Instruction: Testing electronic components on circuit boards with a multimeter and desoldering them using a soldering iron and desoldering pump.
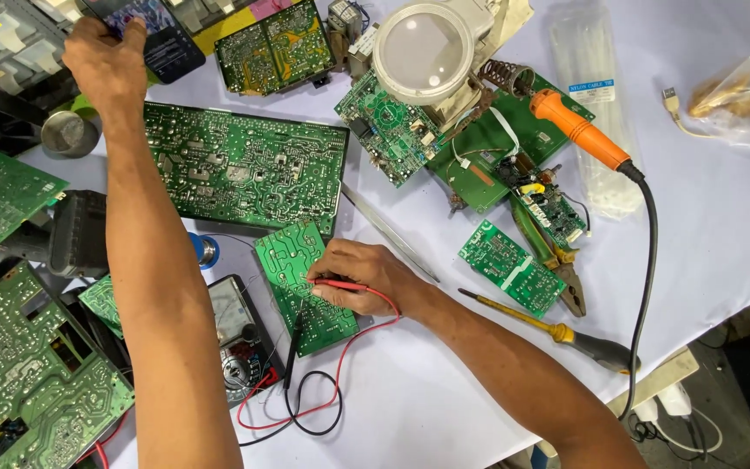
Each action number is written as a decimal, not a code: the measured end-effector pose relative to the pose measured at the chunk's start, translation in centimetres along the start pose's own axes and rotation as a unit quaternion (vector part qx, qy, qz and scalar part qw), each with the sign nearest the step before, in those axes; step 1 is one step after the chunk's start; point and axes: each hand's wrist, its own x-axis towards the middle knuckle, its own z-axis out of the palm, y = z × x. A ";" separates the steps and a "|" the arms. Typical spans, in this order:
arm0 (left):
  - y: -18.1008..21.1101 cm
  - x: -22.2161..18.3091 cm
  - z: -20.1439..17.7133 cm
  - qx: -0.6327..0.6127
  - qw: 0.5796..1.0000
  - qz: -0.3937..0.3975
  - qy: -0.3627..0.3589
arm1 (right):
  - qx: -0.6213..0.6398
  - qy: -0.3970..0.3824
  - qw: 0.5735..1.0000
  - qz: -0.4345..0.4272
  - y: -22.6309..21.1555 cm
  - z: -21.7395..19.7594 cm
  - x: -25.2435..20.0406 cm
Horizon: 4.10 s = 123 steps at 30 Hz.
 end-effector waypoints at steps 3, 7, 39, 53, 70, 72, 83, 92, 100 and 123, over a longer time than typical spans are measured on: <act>4.3 -0.9 -2.5 0.004 0.997 -0.056 -0.048 | -0.011 0.001 1.000 0.002 -0.2 0.0 0.0; 3.1 -1.8 -4.3 0.006 1.000 0.022 -0.018 | 0.006 0.003 1.000 -0.011 -0.2 0.0 0.0; 32.2 -37.5 -24.9 0.215 0.957 0.122 -0.154 | 0.036 0.015 0.999 0.011 0.7 1.5 -0.2; 33.6 -33.4 -25.4 -0.074 0.933 -0.177 -0.304 | -0.191 0.059 0.955 -0.218 -0.9 3.5 -1.0; 30.4 -34.0 -22.1 -0.187 0.978 -0.022 -0.095 | -0.114 0.102 0.984 -0.089 0.9 2.4 -1.9; 30.3 -33.8 -21.9 -0.200 0.975 -0.030 -0.095 | -0.023 0.126 0.992 0.011 0.1 2.0 -1.7; 29.6 -33.6 -22.7 -0.271 0.951 -0.049 -0.140 | -0.013 0.064 0.997 -0.052 0.1 1.6 -0.9; 29.5 -33.9 -22.9 -0.289 0.946 -0.044 -0.140 | 0.036 0.034 0.998 -0.029 0.4 1.3 -1.3; 29.2 -33.8 -23.3 -0.290 0.944 -0.034 -0.154 | 0.058 0.016 0.998 -0.011 0.8 1.0 -1.8; 28.1 -35.0 -23.3 -0.255 0.955 -0.024 -0.152 | 0.039 0.011 0.999 -0.012 -0.2 0.9 -2.1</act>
